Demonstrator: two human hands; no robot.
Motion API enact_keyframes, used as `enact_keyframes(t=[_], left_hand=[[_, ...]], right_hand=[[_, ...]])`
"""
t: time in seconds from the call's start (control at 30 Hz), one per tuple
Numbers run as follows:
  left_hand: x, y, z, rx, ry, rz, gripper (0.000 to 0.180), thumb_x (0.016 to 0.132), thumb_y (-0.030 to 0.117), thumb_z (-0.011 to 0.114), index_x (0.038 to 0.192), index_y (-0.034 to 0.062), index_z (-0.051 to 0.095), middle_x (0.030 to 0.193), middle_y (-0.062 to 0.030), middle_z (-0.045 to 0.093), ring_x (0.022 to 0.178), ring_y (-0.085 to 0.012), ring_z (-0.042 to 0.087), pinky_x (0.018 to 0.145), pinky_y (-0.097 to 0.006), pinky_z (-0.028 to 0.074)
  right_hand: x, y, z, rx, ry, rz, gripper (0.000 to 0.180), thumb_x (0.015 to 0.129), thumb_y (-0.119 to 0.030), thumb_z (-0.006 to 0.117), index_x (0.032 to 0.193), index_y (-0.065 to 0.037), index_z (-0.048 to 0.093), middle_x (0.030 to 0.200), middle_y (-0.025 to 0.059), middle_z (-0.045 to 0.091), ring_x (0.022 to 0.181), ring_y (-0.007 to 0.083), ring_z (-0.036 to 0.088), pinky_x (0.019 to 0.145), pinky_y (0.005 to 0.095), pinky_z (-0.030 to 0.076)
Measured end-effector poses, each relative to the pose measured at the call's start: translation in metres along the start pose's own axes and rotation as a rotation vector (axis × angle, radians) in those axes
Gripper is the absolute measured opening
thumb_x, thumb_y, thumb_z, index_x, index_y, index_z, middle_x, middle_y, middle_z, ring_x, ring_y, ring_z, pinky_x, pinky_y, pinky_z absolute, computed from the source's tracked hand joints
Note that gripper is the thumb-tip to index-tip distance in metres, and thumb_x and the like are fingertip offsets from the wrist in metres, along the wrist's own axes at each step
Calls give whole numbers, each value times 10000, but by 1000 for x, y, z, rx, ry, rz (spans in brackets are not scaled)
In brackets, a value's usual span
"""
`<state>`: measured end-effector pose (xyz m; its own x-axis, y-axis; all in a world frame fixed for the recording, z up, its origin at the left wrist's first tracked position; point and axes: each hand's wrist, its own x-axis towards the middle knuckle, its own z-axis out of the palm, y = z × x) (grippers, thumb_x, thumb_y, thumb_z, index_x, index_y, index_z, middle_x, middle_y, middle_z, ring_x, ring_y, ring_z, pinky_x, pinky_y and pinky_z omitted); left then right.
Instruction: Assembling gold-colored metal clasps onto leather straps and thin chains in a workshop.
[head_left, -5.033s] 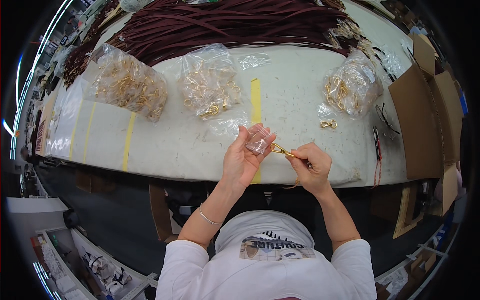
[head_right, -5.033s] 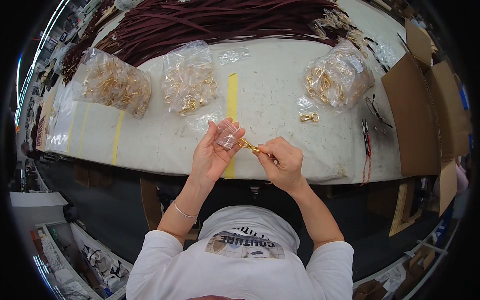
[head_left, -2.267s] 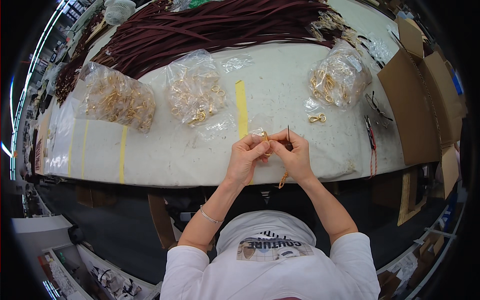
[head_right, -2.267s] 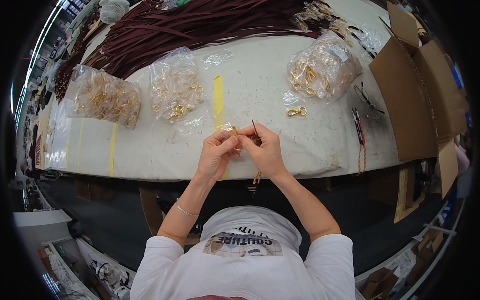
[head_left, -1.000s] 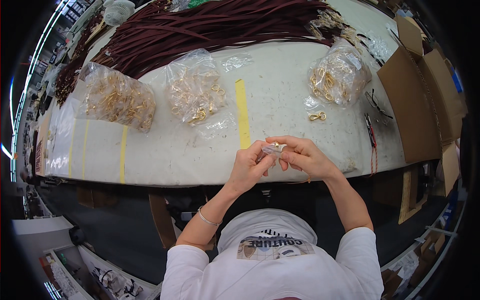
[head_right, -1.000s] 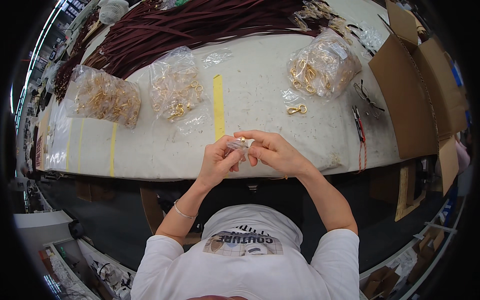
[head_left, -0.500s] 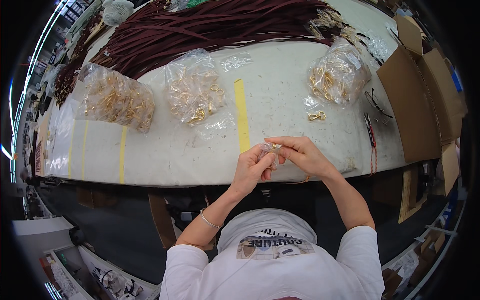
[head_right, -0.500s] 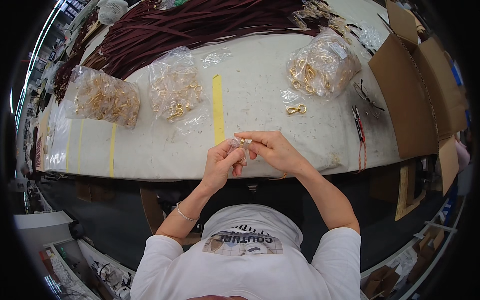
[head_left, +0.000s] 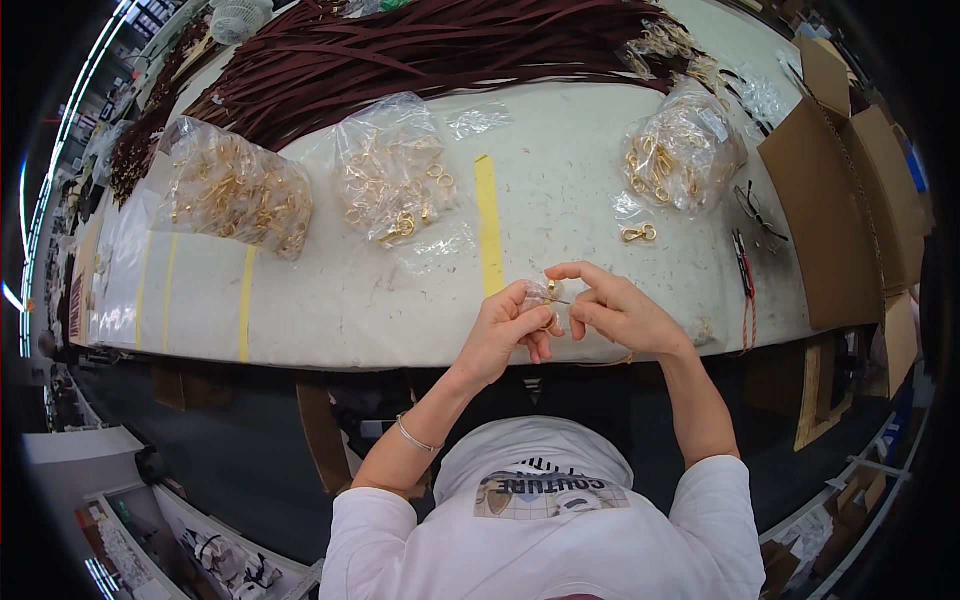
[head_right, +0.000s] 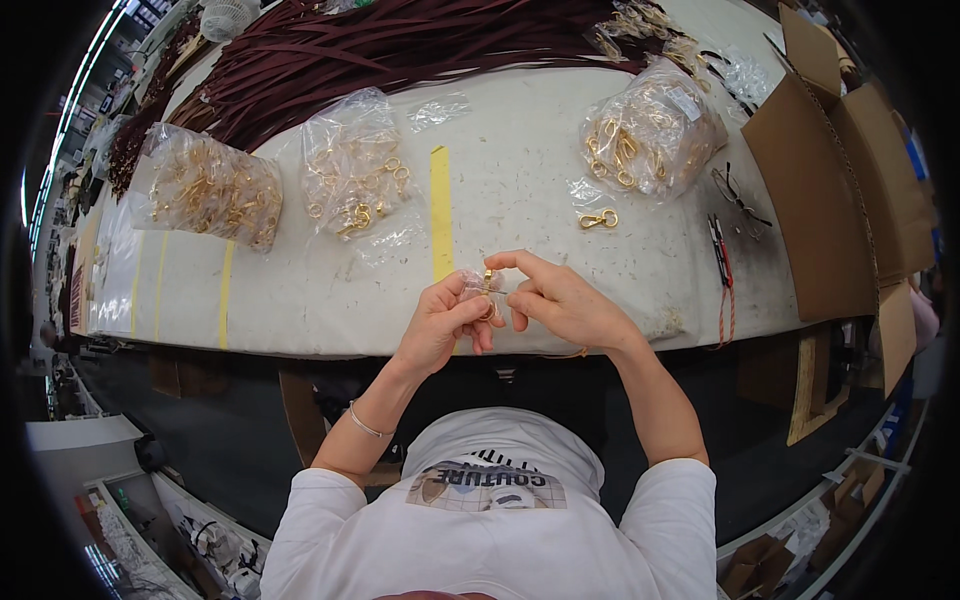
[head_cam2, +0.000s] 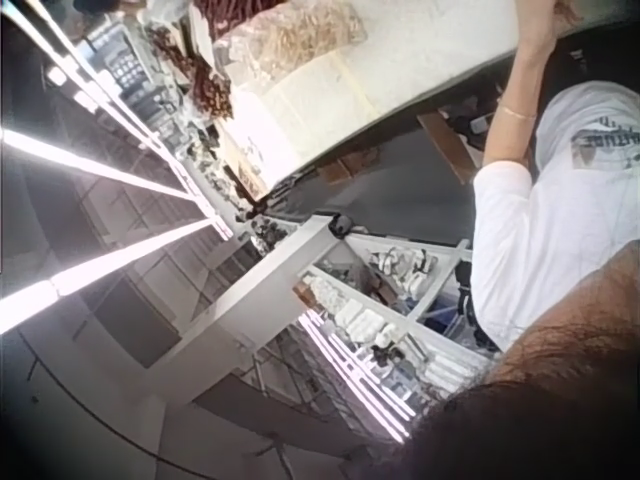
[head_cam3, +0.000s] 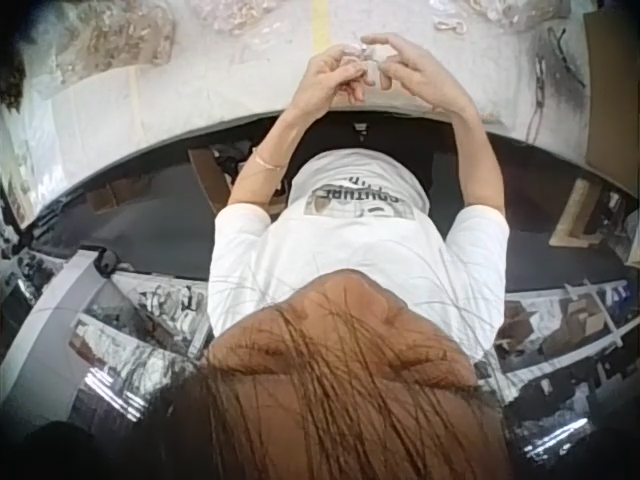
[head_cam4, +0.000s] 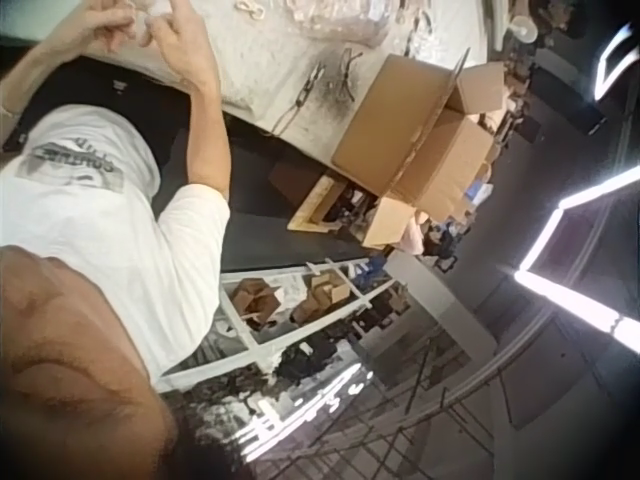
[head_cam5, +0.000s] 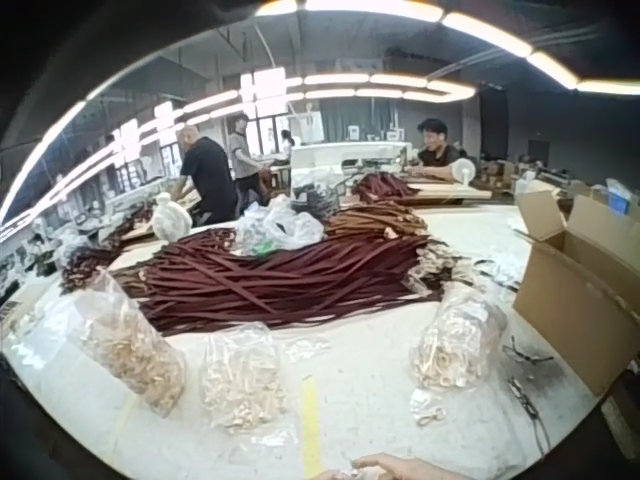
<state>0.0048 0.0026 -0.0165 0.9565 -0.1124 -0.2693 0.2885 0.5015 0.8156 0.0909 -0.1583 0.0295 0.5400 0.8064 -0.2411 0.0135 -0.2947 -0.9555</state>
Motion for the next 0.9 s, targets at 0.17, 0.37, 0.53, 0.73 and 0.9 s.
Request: enact_keyframes(t=[0.17, 0.37, 0.53, 0.73, 0.9], left_hand=[[-2, -1, -3, 58, -38, 37, 203, 845, 134, 470, 1001, 5, 463, 729, -73, 567, 514, -101, 545, 440, -194, 440], [0, 3, -3, -143, -84, -47, 231, 850, 153, 456, 1013, -10, 462, 806, -130, 589, 569, -145, 587, 492, -228, 488], [-2, -1, -10, -144, -26, -93, 284, 866, 182, 425, 1063, -21, 457, 880, -191, 593, 627, -200, 619, 519, -262, 514], [-11, 35, -26, -472, 326, 269, 294, 861, 184, 440, 1088, -3, 441, 1029, -181, 553, 883, -243, 585, 688, -318, 504], [-64, 89, 9, 516, -576, 405, 196, 802, 83, 505, 928, -48, 577, 948, -185, 584, 857, -276, 578, 747, -325, 465]], right_hand=[[8, 7, -5, 104, -59, 31, 349, 789, -55, 435, 1135, -48, 486, 584, -10, 523, 524, 47, 430, 507, 208, 359], [12, 29, 2, -79, 114, -129, 349, 771, -33, 444, 1104, -89, 535, 569, 16, 518, 543, 98, 487, 528, 253, 401], [7, 3, 5, -539, 175, -103, 340, 778, -8, 444, 1094, -88, 539, 623, 53, 570, 576, 158, 548, 573, 261, 427], [-17, -5, -13, -583, 279, -56, 370, 781, -74, 470, 1149, -110, 470, 616, 88, 570, 581, 246, 557, 574, 337, 425], [-27, 8, -46, -602, 575, 29, 283, 750, -52, 525, 1031, -29, 553, 623, 102, 534, 526, 188, 486, 524, 287, 394]])
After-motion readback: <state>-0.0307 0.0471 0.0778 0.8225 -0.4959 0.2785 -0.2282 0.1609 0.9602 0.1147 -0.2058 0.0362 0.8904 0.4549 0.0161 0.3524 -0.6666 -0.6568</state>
